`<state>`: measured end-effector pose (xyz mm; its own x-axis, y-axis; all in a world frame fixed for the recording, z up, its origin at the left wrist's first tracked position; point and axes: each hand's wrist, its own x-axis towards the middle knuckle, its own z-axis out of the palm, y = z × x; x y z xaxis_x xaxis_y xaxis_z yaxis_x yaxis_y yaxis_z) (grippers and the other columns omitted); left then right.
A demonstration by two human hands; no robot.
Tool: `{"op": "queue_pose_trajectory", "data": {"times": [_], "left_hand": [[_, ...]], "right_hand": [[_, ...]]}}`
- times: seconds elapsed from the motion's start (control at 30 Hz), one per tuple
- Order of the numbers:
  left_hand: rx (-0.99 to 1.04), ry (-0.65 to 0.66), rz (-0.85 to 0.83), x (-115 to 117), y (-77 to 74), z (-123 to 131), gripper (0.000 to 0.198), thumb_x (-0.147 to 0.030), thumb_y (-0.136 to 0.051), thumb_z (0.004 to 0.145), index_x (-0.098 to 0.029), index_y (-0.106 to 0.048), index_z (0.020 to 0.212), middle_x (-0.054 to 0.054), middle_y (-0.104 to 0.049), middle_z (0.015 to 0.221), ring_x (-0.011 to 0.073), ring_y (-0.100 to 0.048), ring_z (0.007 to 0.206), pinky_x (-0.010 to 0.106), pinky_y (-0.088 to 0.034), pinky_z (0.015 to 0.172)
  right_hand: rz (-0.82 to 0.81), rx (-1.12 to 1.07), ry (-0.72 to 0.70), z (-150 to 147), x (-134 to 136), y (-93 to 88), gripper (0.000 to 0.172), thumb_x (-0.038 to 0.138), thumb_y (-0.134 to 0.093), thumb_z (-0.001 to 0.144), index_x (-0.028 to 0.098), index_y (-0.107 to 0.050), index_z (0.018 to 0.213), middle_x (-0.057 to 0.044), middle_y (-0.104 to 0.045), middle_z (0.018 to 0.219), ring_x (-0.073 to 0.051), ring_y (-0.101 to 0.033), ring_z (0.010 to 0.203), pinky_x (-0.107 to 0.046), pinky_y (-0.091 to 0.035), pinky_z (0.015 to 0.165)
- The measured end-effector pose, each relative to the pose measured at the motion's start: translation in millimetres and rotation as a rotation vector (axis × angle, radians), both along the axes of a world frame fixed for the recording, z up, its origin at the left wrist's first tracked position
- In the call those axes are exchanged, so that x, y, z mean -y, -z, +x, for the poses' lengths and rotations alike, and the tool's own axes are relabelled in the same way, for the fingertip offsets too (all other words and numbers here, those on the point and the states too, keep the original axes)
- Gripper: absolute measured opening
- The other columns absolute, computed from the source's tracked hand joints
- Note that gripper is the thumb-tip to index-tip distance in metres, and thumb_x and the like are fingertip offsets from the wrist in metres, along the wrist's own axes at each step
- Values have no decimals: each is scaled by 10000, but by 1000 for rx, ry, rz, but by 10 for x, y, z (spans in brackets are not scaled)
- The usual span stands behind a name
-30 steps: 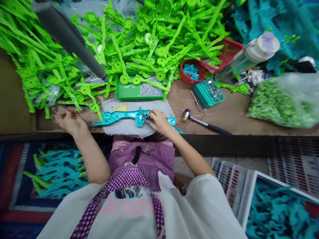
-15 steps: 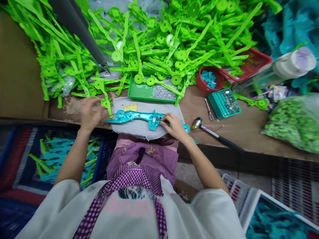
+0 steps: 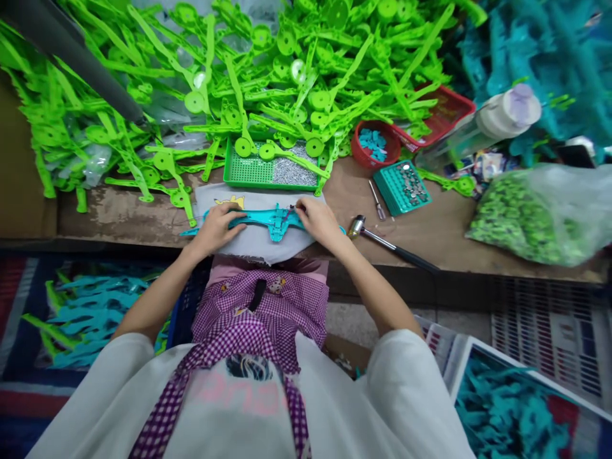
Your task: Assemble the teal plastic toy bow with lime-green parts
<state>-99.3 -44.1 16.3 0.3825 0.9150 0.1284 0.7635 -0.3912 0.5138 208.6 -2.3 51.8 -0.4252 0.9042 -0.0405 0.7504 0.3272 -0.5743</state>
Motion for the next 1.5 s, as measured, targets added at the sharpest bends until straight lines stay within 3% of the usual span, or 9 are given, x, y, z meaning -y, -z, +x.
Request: {"op": "queue_pose_trajectory", "data": {"times": [0.1, 0.23, 0.37, 0.53, 0.7, 1.0, 1.23, 1.4, 1.5], "left_hand": [[52, -12, -9, 1, -10, -15, 162, -254, -690, 899, -191, -724, 1044, 112, -647, 1241, 267, -602, 1172, 437, -462, 1030], [123, -44, -69, -14, -65, -7, 85, -275, -680, 909, -198, -713, 920, 88, -654, 1217, 244, -616, 1141, 418, -482, 1005], [149, -27, -34, -52, -142, 48, 113, -281, -627, 944, -193, -696, 936, 94, -653, 1218, 237, -620, 1140, 405, -488, 981], [-68, -26, 86, -81, -263, -39, 202, -247, -506, 1001, -167, -691, 1019, 101, -712, 964, 237, -661, 935, 397, -478, 876], [-143, -69, 82, -27, -369, -561, 207, -312, -538, 1005, -194, -707, 1022, 85, -743, 968, 231, -674, 904, 396, -453, 887], [-59, -186, 24, 188, -454, -1372, 249, -382, -570, 974, -204, -731, 908, 64, -731, 841, 222, -676, 843, 355, -469, 850], [172, -367, -450, 365, -412, -1445, 334, -484, -701, 822, -175, -742, 704, 28, -709, 647, 182, -611, 612, 256, -411, 592], [184, -318, -478, 691, -614, -1372, 311, -505, -699, 816, -203, -775, 811, 21, -724, 698, 177, -595, 613, 248, -378, 567], [308, -314, -476, 834, -786, -1188, 308, -477, -633, 879, -205, -762, 811, 13, -721, 706, 163, -597, 617, 245, -405, 584]], "right_hand": [[-32, 31, -45, 130, 37, -5, 402, 319, -640, 870, 189, -607, 1249, -162, -626, 1264, -343, -594, 1193, -554, -486, 989], [31, -78, -87, 131, 309, -265, 752, 490, -706, 840, 296, -415, 1506, -141, -425, 1547, -381, -392, 1444, -644, -378, 1113], [108, -396, 3, -514, 352, -444, 477, 514, -525, 975, 313, -529, 1408, -86, -575, 1413, -258, -522, 1346, -512, -429, 1133], [23, -448, -57, -1292, 128, -73, 407, 494, -420, 1026, 247, -640, 1263, -88, -695, 1278, -235, -621, 1231, -451, -479, 1076], [18, -206, -106, -1109, 197, 330, 367, 422, -449, 1029, 229, -673, 1247, -112, -711, 1268, -268, -629, 1227, -481, -462, 1055], [111, -172, -60, -924, 312, 401, 378, 437, -448, 1025, 231, -678, 1244, -122, -724, 1243, -273, -661, 1174, -483, -478, 994], [149, -144, -54, -930, 329, 440, 421, 478, -432, 1017, 211, -693, 1211, -136, -735, 1205, -296, -678, 1120, -491, -493, 956], [152, -96, -89, -822, 314, 464, 444, 474, -394, 1029, 199, -680, 1227, -153, -722, 1229, -300, -669, 1136, -489, -487, 949], [210, -60, -58, -895, 417, 298, 437, 469, -407, 1023, 212, -650, 1280, -173, -676, 1317, -334, -624, 1227, -556, -439, 1007]]}}
